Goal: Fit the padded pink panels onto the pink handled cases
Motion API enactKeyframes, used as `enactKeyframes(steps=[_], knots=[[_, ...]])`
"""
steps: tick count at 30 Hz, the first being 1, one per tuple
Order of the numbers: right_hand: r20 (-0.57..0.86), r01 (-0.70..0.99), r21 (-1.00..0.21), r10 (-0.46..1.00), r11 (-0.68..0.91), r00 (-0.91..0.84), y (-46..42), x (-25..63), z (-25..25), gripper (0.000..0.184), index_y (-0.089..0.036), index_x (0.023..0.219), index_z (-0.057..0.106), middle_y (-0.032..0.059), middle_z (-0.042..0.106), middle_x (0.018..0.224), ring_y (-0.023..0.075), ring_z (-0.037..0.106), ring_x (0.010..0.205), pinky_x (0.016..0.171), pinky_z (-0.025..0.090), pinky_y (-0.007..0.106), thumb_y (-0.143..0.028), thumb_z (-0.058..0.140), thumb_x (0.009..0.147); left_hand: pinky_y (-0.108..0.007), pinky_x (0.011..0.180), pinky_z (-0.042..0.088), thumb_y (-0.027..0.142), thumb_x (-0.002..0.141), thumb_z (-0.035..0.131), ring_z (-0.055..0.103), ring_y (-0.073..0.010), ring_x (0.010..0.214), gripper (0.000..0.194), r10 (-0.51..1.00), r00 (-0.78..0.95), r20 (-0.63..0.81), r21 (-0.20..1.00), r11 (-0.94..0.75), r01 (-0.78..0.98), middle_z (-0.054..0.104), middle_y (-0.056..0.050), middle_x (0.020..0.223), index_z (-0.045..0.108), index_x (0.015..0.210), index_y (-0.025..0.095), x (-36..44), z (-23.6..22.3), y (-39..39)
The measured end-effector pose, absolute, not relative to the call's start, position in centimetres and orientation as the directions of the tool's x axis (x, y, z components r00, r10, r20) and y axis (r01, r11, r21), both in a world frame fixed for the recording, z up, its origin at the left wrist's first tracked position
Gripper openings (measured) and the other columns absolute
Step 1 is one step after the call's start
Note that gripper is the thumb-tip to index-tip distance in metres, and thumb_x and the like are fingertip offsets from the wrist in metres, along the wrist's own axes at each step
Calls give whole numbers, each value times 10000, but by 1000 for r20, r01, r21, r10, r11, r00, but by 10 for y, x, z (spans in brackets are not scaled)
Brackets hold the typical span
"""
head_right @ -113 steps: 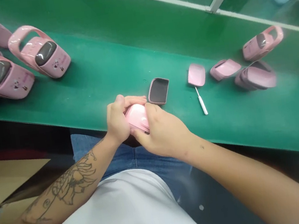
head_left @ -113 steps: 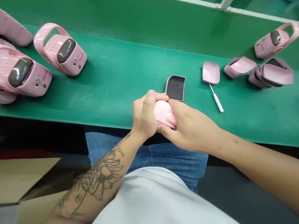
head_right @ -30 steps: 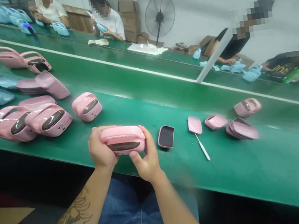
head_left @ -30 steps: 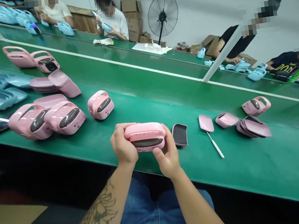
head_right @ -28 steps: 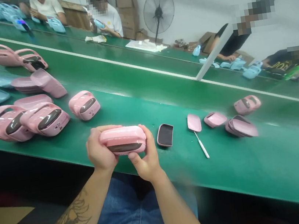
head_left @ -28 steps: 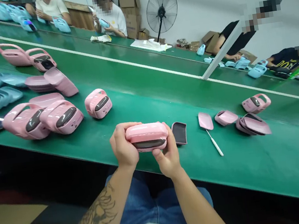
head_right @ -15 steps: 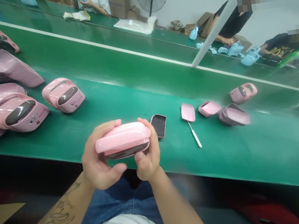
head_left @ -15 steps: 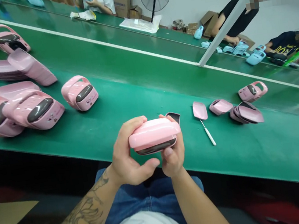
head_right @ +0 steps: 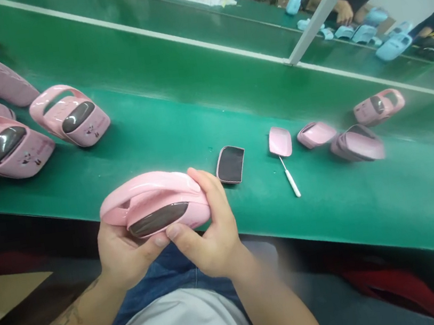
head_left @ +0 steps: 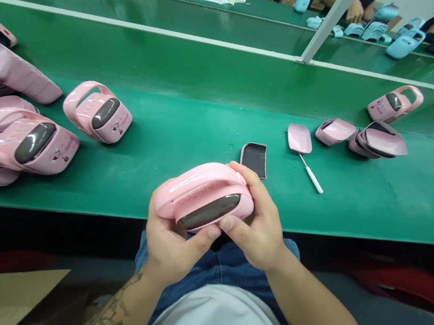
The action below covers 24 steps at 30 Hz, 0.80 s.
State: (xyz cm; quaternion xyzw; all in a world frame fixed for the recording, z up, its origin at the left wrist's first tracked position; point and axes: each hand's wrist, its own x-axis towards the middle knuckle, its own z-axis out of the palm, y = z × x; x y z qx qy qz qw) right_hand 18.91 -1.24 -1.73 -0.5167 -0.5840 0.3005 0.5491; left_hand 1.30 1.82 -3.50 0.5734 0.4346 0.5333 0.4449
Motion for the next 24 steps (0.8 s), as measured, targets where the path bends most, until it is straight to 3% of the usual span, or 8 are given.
enactKeyframes(steps=[3, 7, 10, 13, 16, 21, 24], knots=[[333, 286, -915, 933, 285, 137, -12, 189, -17, 744, -317, 1608, 500, 132, 605, 1563, 377, 633, 1409, 1220, 512, 634, -562, 756, 954, -518, 1048, 663, 451, 705, 994, 753, -369, 1247, 706, 975, 46, 219, 976, -218, -31, 738, -139, 1343, 629, 1259, 209, 18, -31, 20], [371, 324, -892, 920, 315, 124, -9, 196, -17, 682, -302, 1611, 512, 135, 599, 1579, 355, 622, 1428, 1229, 510, 600, -550, 706, 1007, -482, 1001, 681, 512, 781, 950, 791, -341, 1170, 634, 965, 209, 159, 985, -141, -98, 789, -124, 1240, 648, 1247, 206, 16, -35, 31], [422, 428, -830, 905, 358, 61, -6, 205, -19, 713, -304, 1593, 538, 131, 615, 1548, 349, 600, 1438, 1247, 490, 589, -527, 787, 964, -491, 1115, 623, 483, 773, 965, 694, -365, 1375, 789, 952, 253, 174, 985, -162, -67, 667, -180, 1516, 592, 1414, 216, 4, -37, 41], [435, 519, -750, 897, 410, -80, -4, 212, -21, 783, -298, 1617, 504, 142, 619, 1537, 361, 574, 1449, 1258, 462, 614, -476, 836, 931, -475, 1178, 576, 426, 743, 987, 635, -359, 1451, 945, 910, 367, 193, 967, -240, 85, 587, -173, 1620, 522, 1548, 255, -11, -28, 48], [382, 549, -721, 904, 422, -194, -7, 214, -23, 814, -309, 1652, 446, 142, 595, 1562, 364, 553, 1462, 1261, 450, 635, -433, 823, 942, -432, 1157, 582, 399, 752, 967, 697, -329, 1346, 850, 859, 504, 88, 909, -276, 312, 694, -138, 1495, 607, 1502, 220, -15, -12, 52], [201, 446, -858, 966, 254, -164, -20, 214, -31, 790, -308, 1715, 319, 119, 402, 1761, 362, 395, 1635, 1348, 344, 654, -426, 677, 1020, -381, 1130, 589, 392, 809, 883, 721, -300, 1288, 722, 842, 540, 0, 872, -265, 412, 733, -102, 1452, 662, 1465, 186, -10, 3, 53], [76, 286, -954, 995, 91, -63, -30, 207, -37, 798, -314, 1720, 283, 102, 363, 1794, 355, 419, 1636, 1328, 407, 623, -469, 653, 1030, -376, 1095, 610, 357, 768, 895, 728, -300, 1277, 803, 857, 511, -63, 855, -218, 471, 730, -85, 1462, 634, 1513, 211, -9, 6, 50]])
